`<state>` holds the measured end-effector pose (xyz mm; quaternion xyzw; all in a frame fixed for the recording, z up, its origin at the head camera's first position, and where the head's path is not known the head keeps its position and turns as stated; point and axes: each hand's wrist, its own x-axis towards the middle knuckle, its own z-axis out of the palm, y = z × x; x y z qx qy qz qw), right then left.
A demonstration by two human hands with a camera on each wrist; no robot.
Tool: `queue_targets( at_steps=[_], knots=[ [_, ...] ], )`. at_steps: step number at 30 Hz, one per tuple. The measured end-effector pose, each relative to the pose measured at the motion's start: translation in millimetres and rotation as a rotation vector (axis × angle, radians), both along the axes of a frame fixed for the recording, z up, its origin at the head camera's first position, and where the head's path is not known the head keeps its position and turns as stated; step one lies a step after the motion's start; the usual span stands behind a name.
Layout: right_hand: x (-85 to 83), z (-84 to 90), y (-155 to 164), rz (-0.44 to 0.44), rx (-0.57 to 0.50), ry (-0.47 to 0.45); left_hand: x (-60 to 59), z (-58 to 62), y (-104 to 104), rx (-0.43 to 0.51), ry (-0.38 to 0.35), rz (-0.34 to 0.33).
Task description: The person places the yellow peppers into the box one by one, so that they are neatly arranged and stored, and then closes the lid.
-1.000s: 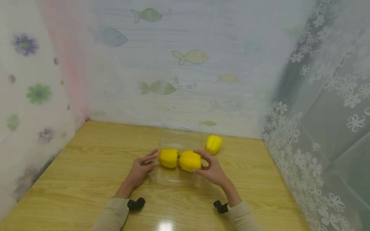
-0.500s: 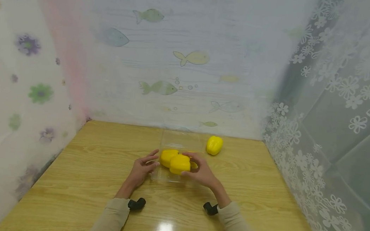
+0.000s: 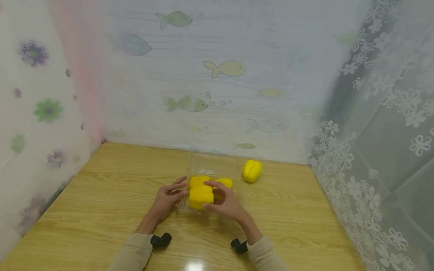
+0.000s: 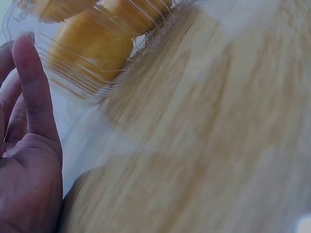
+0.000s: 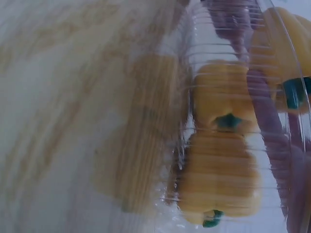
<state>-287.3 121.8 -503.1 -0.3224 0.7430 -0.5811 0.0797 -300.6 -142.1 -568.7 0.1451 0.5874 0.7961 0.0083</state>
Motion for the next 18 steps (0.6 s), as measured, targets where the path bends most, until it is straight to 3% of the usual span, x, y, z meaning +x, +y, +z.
queue_targets(
  at_steps=[14, 18],
  knots=[
    [-4.1, -3.6, -4.9, 0.008, 0.036, 0.018, 0.2, 6.9, -1.0, -0.044, -0.015, 0.036],
    [-1.7, -7.4, -3.7, -0.036, 0.134, 0.037, 1.2, 1.6, -0.8, -0.072, -0.038, 0.045]
  ],
)
